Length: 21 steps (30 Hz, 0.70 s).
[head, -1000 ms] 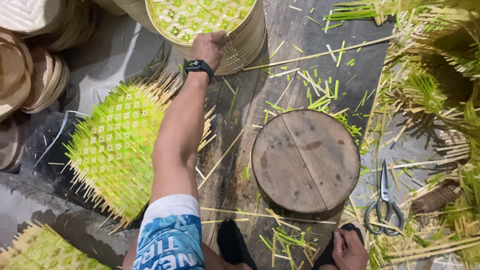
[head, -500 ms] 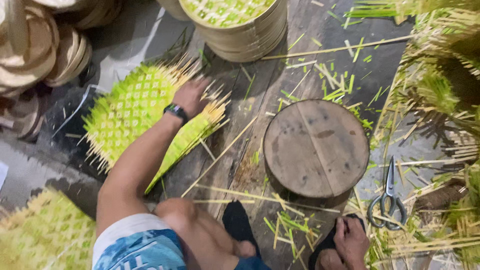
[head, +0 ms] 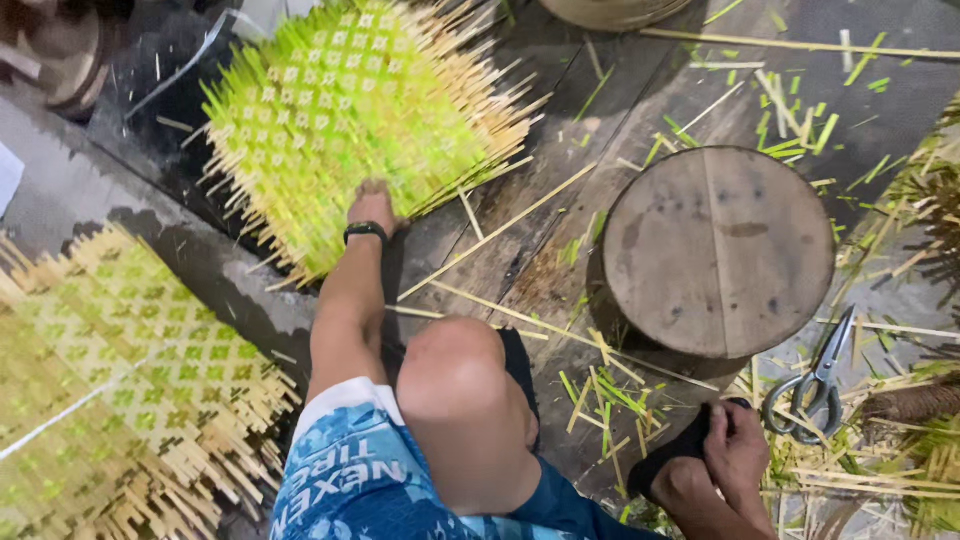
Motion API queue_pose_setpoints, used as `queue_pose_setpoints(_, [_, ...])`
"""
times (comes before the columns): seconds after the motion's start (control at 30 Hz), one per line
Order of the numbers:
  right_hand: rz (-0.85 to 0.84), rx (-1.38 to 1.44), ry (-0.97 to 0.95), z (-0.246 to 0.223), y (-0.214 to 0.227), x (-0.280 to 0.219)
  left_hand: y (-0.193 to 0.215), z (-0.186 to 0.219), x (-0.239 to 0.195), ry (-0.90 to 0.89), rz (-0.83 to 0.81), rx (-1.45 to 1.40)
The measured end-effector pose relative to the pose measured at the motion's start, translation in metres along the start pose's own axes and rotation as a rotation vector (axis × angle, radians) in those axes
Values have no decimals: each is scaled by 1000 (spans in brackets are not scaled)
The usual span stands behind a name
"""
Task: The person sits on the floor and repeatedly places a circular bamboo frame onto a woven bamboo mat, then uses shears to trim the protruding bamboo strips around the frame's edge. The person flips the mat and trims the other side, then stacks the finished piece with others.
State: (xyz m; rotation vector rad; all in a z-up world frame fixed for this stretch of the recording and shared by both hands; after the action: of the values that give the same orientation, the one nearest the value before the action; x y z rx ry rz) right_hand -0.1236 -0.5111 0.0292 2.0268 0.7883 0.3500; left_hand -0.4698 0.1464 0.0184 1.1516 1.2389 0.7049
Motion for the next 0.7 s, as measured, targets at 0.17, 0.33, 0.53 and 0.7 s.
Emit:
queue_pose_setpoints(0.17, [-37, -41, 15, 6, 0, -4, -14, -15, 2, -231, 46, 91])
queue_pose_setpoints(0.33, [-17, 57, 13, 4, 3, -4, -12, -18, -18, -411, 262, 317])
queue_pose_setpoints(0.53, [20, 121, -17, 8, 0, -3, 37, 15, -81, -365, 153, 56])
queue_pose_setpoints(0.7, [1, 126, -31, 15, 0, -5, 41, 62, -120, -383, 76, -204])
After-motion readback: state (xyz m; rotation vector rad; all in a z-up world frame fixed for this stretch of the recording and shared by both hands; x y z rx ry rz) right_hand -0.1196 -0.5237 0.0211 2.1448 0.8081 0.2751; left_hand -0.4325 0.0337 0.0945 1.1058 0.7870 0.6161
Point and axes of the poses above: each hand's wrist, its own x-axis towards the middle knuckle, its own y-axis out of the back of the hand, z = x × y, the point moved 1 cm from there along x, towards the middle knuckle, and after that the axes turned 8 degrees about y, right-handed, at the moved point
